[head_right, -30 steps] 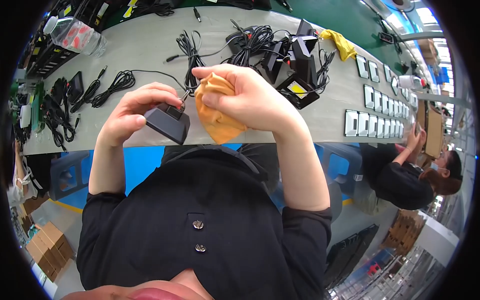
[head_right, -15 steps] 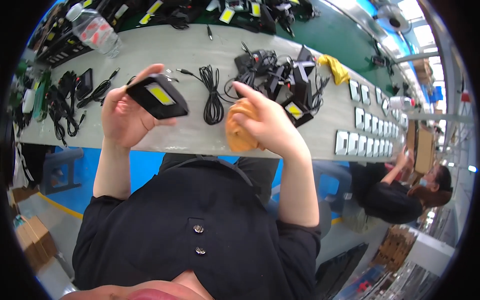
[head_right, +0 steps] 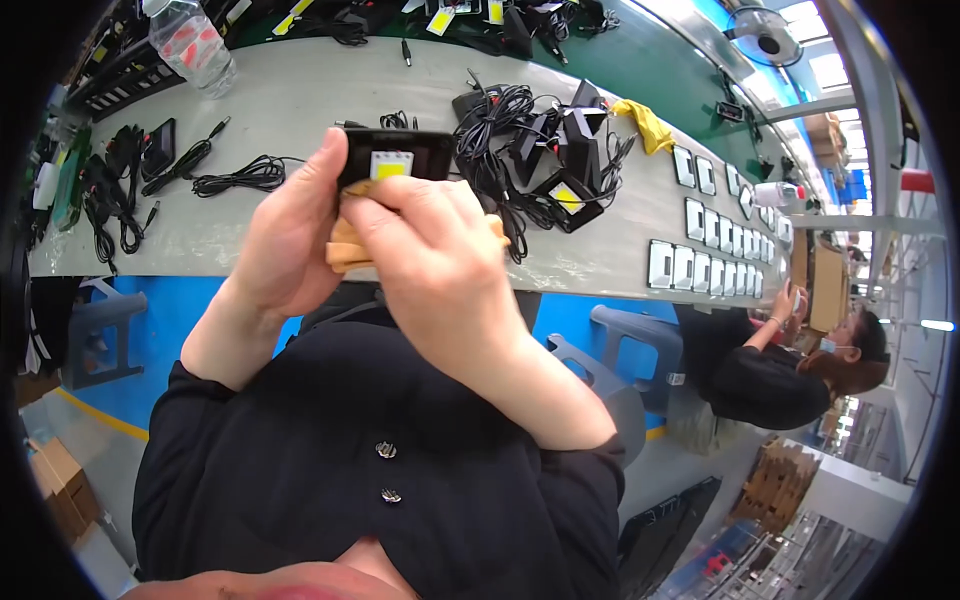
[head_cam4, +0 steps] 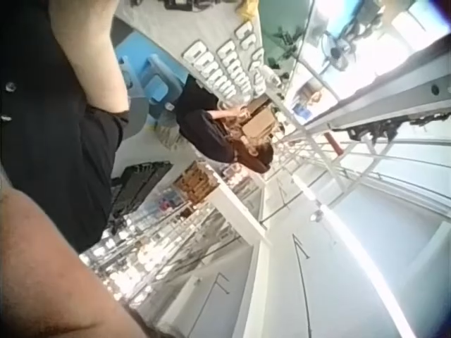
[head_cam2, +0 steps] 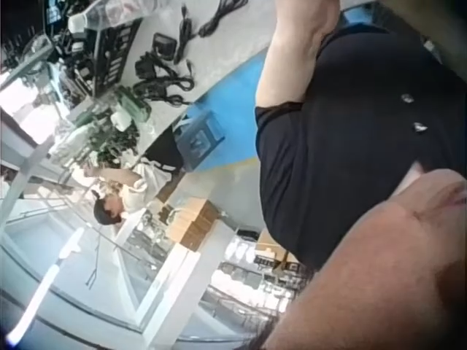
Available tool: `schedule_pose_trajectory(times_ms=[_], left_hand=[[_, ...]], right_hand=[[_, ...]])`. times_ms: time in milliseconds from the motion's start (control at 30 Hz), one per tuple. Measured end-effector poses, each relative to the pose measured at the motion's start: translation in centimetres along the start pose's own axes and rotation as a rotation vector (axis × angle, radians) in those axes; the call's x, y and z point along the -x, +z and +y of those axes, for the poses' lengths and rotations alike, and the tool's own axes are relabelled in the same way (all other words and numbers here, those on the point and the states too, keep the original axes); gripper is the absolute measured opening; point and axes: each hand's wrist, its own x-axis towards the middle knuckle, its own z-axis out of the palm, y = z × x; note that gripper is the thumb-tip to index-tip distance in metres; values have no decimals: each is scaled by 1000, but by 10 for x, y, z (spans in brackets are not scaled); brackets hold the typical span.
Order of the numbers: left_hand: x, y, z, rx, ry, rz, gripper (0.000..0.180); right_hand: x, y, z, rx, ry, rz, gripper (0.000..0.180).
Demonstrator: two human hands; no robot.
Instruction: Cleaning and inspecting LED floodlight fixtures on a factory assembly line.
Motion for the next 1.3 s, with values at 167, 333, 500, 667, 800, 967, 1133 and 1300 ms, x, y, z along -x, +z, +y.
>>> schedule_pose_trajectory(times_ms=[167,333,500,667,800,967,1133,1300], left_hand=[[6,13,-1,-117,135,-6,43],[8,11,0,-194,163,-1,42],[14,18,-1,-296,156,-26,52],[13,7,-2,-300,170,-7,53],[17,22,2,-159,129,-58,46],[10,14,1,-338,238,0,45],[17,23,8,-151,62,-41,58],[19,30,13,94,22,-143,60]], right_hand=[[-3,-21,5,-11,-20,206,38],[5,-9,-7,-21,-16,-40,32],[-5,-18,7,18,-151,220,32],[4,-21,-15,-57,77,-88,39],[4,-25,-5,-24,-62,222,35],[4,-17,-12,7,51,-71,33],[20,-67,-15,-166,239,88,34],[28,-81,-18,-69,338,201,26]])
